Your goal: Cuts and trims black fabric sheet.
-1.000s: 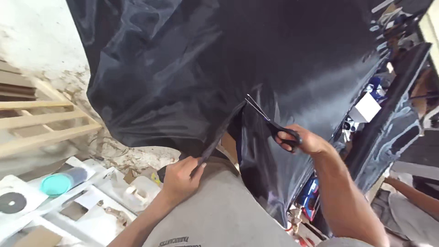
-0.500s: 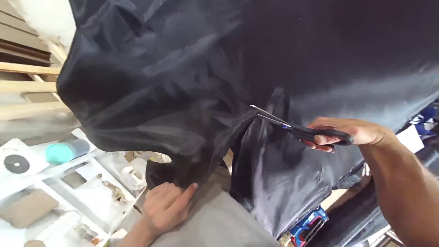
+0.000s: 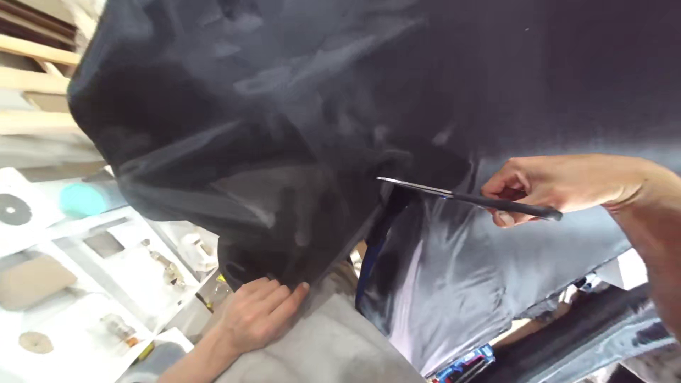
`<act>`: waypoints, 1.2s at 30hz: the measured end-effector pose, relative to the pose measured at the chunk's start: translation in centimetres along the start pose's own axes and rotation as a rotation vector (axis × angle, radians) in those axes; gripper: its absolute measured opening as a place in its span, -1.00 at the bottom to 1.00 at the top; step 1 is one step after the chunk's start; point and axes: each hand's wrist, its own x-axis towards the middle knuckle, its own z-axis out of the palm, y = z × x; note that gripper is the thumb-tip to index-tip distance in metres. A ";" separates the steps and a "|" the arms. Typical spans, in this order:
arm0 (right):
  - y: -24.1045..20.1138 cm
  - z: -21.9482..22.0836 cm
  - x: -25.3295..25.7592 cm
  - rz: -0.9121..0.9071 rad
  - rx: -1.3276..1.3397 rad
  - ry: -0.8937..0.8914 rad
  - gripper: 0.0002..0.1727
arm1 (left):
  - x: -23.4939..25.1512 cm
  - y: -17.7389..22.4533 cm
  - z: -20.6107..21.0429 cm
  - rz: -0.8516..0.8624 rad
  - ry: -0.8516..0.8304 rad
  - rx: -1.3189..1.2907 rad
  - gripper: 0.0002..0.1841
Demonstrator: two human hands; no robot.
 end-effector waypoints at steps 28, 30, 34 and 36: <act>-14.7 -0.9 8.7 0.003 -0.309 -0.061 -0.55 | -2.2 0.6 0.5 0.035 0.071 -0.032 -0.75; -15.8 -0.8 9.7 -0.016 -0.356 -0.067 -0.54 | -2.7 0.7 0.6 0.020 0.087 -0.029 -0.75; -18.2 -0.1 11.6 -0.046 -0.417 -0.065 -0.54 | -3.8 1.0 0.5 -0.006 0.101 -0.025 -0.75; -19.1 0.2 12.5 -0.064 -0.430 -0.087 -0.52 | -4.2 1.1 0.4 -0.015 0.101 -0.032 -0.76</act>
